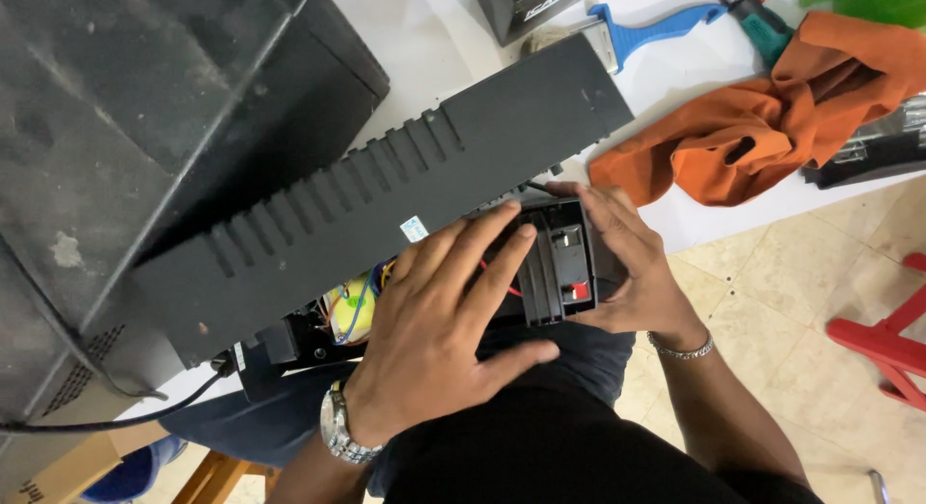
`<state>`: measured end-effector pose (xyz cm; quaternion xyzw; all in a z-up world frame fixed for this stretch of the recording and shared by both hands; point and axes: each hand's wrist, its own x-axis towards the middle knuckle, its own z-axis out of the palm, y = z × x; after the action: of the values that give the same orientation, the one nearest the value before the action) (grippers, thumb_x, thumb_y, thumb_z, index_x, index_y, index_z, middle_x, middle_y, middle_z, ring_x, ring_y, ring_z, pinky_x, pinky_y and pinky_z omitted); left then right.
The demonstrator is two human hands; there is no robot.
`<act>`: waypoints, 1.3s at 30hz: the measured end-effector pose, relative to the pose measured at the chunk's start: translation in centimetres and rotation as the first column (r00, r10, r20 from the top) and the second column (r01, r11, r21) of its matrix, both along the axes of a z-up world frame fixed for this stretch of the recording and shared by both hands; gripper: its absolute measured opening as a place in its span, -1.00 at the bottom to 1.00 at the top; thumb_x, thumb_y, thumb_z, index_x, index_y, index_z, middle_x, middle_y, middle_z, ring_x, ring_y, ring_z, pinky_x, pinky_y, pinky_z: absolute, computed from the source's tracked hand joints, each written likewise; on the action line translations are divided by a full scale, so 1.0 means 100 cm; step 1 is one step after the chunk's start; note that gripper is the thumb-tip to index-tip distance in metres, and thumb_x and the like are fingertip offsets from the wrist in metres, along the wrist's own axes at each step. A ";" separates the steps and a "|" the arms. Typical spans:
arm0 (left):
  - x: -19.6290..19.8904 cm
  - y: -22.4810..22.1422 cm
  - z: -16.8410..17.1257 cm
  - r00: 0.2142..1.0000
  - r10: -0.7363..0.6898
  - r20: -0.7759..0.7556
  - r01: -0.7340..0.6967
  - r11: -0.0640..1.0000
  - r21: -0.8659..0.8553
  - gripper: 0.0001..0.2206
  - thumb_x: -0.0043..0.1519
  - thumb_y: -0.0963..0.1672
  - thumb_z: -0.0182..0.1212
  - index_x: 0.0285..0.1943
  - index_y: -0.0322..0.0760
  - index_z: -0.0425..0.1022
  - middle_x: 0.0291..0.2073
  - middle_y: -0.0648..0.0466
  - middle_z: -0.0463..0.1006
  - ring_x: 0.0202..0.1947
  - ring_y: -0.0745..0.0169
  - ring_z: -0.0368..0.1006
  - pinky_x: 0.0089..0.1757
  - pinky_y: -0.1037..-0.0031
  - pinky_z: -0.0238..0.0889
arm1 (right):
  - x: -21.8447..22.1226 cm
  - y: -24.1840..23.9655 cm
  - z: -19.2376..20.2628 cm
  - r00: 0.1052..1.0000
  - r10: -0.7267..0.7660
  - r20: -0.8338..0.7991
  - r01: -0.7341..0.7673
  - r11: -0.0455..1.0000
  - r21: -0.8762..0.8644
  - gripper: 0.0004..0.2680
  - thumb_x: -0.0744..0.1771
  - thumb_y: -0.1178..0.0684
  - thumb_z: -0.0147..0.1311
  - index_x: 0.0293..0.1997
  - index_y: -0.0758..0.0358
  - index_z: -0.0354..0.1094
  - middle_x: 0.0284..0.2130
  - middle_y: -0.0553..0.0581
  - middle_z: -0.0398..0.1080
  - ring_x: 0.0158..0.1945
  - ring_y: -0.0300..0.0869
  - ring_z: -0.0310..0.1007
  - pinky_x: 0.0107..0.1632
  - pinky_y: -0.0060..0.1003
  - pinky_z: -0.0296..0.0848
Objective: The person disassembles the outer casing of a small uninterruptible power supply (UPS) unit by hand, opening the plastic shell to reveal the internal battery and wiring.
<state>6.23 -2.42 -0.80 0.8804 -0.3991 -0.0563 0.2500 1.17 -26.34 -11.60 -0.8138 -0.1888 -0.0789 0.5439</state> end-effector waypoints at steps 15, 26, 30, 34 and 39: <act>0.001 -0.009 0.002 0.999 0.024 0.046 -0.017 0.990 -0.137 -0.47 0.28 0.05 0.29 0.28 -0.40 0.39 0.16 -0.11 0.50 0.14 -0.10 0.45 0.08 0.09 0.28 | -0.003 -0.006 0.006 0.997 0.030 0.064 -0.032 0.999 0.035 -0.20 0.27 -0.42 0.14 0.58 0.21 -0.24 0.50 0.47 -0.08 0.53 0.20 0.07 0.50 0.10 0.17; -0.001 -0.024 0.012 0.998 0.023 0.063 -0.020 0.999 -0.037 -0.36 0.27 0.16 0.15 0.30 -0.41 0.36 0.21 -0.11 0.45 0.17 -0.10 0.39 0.12 0.01 0.19 | -0.005 -0.003 -0.001 0.981 -0.035 0.193 0.036 0.999 0.003 -0.33 0.33 -0.36 0.11 0.49 0.32 -0.04 0.39 0.47 0.13 0.41 0.19 0.24 0.39 0.08 0.26; 0.000 -0.027 0.018 0.999 -0.001 0.048 0.001 1.000 -0.006 -0.44 0.30 0.09 0.19 0.24 -0.49 0.39 0.19 -0.18 0.50 0.22 -0.16 0.36 0.12 0.00 0.25 | -0.004 -0.005 -0.004 0.980 -0.019 0.199 0.020 1.000 -0.002 -0.31 0.33 -0.36 0.14 0.50 0.31 -0.06 0.40 0.45 0.12 0.42 0.20 0.23 0.41 0.11 0.28; 0.002 -0.028 0.019 0.999 -0.022 0.028 0.021 1.000 0.017 -0.43 0.30 0.07 0.20 0.26 -0.53 0.38 0.19 -0.19 0.47 0.24 -0.16 0.31 0.21 -0.03 0.23 | -0.003 -0.006 -0.007 0.978 -0.024 0.209 0.025 1.000 -0.002 -0.31 0.34 -0.37 0.12 0.50 0.32 -0.06 0.39 0.44 0.12 0.41 0.21 0.24 0.40 0.11 0.30; 0.003 -0.032 0.022 1.000 -0.017 0.008 0.017 1.000 -0.015 -0.43 0.26 0.05 0.30 0.24 -0.53 0.36 0.16 -0.17 0.47 0.21 -0.12 0.35 0.29 -0.06 0.15 | -0.006 -0.007 -0.009 0.979 -0.012 0.205 0.013 1.000 -0.001 -0.30 0.33 -0.37 0.15 0.52 0.28 -0.08 0.41 0.44 0.10 0.40 0.21 0.25 0.38 0.10 0.29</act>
<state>6.51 -5.58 1.41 0.8751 -0.4082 -0.0520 0.2547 0.61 -27.06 -12.54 -0.8032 -0.2389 -0.1656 0.5200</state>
